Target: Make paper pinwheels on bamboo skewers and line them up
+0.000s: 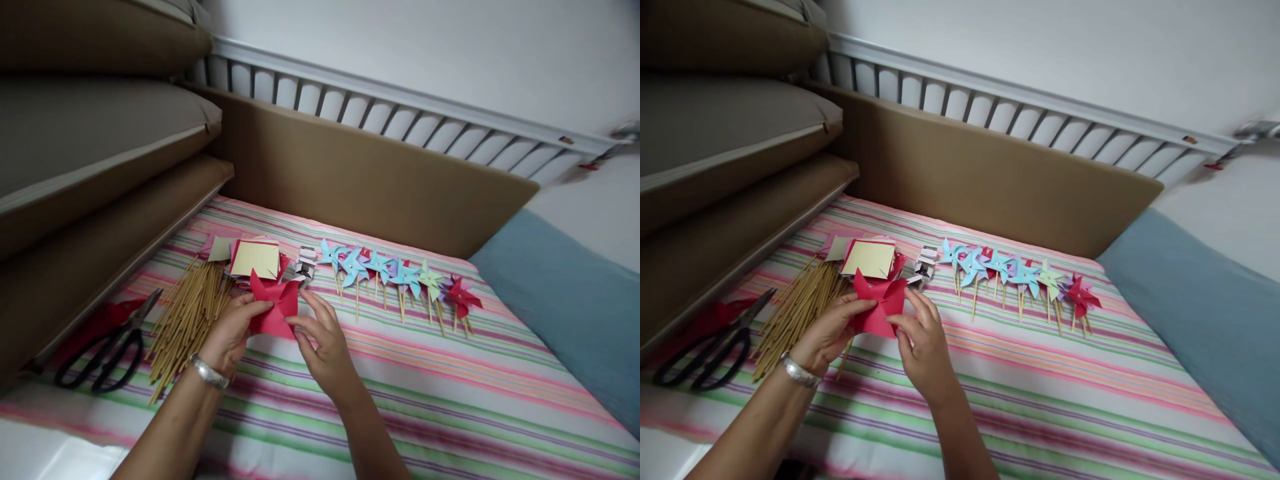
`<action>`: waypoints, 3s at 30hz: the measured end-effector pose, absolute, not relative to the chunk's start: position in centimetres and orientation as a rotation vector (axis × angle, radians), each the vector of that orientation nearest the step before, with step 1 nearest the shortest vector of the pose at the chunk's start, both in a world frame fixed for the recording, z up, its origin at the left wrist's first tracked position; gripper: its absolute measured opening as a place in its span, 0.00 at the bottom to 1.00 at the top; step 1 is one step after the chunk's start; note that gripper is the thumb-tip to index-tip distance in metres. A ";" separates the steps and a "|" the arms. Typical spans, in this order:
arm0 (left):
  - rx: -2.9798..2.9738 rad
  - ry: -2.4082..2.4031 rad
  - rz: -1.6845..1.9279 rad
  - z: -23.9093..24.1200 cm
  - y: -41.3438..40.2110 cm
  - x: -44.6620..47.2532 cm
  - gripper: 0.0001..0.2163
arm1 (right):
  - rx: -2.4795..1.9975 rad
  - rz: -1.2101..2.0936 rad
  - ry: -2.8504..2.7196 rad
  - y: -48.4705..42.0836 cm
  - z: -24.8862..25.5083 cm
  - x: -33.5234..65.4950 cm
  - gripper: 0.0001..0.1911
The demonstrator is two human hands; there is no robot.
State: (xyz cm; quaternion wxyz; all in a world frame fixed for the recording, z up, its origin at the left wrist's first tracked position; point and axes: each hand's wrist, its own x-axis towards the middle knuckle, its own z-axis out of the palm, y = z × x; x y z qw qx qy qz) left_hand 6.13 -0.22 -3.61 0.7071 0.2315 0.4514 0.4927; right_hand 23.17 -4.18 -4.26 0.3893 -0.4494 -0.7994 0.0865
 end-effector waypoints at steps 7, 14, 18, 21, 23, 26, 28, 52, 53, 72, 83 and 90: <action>0.556 0.994 1.091 -4.0 -0.2 6.3 0.13 | -1.135 0.260 -2.042 -4.1 -4.2 23.2 0.10; 0.729 1.011 1.026 -4.4 -0.5 7.6 0.11 | -1.252 0.331 -1.887 -4.0 -3.9 22.9 0.05; 0.783 1.030 0.965 -4.4 -0.8 8.3 0.09 | -1.332 0.329 -1.806 -3.8 -4.2 23.0 0.04; 0.823 1.016 0.947 -4.4 -0.9 8.4 0.07 | -1.364 0.330 -1.808 -3.8 -4.3 23.2 0.05; 0.835 1.010 0.943 -4.5 -0.9 8.4 0.07 | -1.382 0.329 -1.812 -3.8 -4.3 23.2 0.05; 0.844 1.007 0.937 -4.7 -0.8 8.3 0.07 | -1.413 0.328 -1.794 -3.8 -4.2 23.2 0.04; 0.857 1.005 0.934 -4.8 -0.7 8.3 0.07 | -1.433 0.328 -1.777 -3.8 -4.2 23.1 0.03; 1.281 0.998 0.655 -4.9 -1.0 8.1 0.05 | -1.475 1.048 -1.667 -4.0 -3.0 25.0 0.33; 1.303 0.990 0.634 -5.1 -1.0 8.2 0.04 | -1.455 1.096 -1.678 -4.0 -3.1 25.0 0.34; 0.590 0.787 1.010 -5.1 -2.2 11.6 0.12 | -1.171 1.262 -0.830 -3.1 -4.1 23.3 0.24; 0.520 0.877 1.112 -4.8 -1.0 9.5 0.07 | -1.355 1.019 -1.065 -3.3 -4.9 23.1 0.27; 0.423 0.878 1.175 -3.7 0.1 6.7 0.06 | -1.231 0.333 -1.843 -4.6 -3.7 23.2 0.15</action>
